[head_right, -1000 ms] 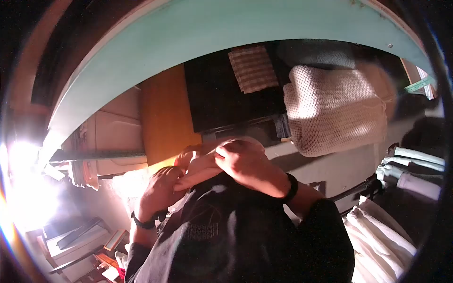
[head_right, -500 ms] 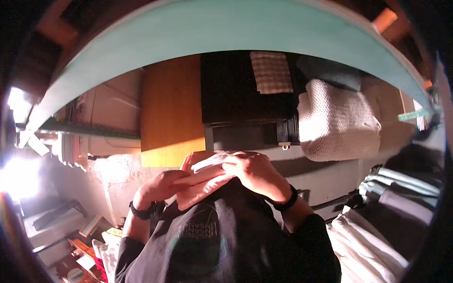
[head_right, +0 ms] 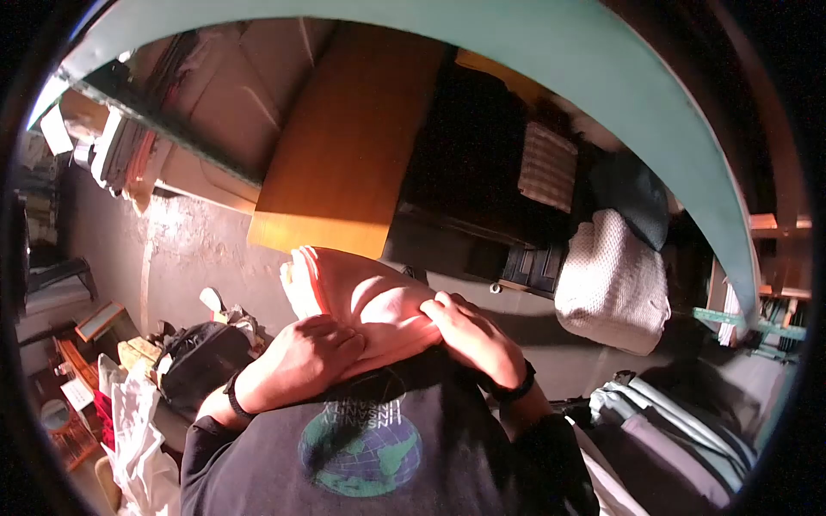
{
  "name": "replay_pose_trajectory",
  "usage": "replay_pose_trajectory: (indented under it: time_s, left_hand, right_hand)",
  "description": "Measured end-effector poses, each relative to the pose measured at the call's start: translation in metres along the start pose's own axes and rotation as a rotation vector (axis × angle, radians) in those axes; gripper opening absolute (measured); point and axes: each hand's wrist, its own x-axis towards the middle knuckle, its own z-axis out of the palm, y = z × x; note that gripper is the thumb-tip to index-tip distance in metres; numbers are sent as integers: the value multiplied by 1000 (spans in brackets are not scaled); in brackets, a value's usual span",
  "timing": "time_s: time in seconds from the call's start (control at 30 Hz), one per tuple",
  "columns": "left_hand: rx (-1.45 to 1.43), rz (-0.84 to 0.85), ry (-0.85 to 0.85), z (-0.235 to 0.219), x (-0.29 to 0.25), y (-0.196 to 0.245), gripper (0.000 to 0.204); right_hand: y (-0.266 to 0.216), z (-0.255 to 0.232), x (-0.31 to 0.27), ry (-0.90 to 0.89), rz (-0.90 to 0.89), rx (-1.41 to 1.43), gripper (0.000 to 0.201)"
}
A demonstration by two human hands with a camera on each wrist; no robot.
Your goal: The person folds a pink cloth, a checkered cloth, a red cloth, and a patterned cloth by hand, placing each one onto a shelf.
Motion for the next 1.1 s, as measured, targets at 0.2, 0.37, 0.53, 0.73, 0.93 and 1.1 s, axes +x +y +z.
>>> replay_pose_trajectory:
  time_s: [0.2,0.37,0.53,0.73,0.93,1.1]
  left_hand:
    - [-20,-8,38,-7,-10,-3,30]
    - [-115,-85,147,-1,-11,-10,29]
    - [-413,89,331,6,-18,-50,35]
    - [-733,-164,174,46,-57,-143,92]
    - [-384,-228,185,62,-56,-169,88]
    - [-360,-62,345,30,-24,-180,94]
  right_hand:
    - [-60,-39,14,-106,-314,107,69]
    - [-80,-31,58,-179,-326,147,67]
    - [-116,-35,77,-285,-134,337,29]
    - [-104,-27,82,-226,-162,217,30]
    - [-100,-33,89,-112,-141,267,31]
    - [-99,-60,96,-105,-128,274,36]
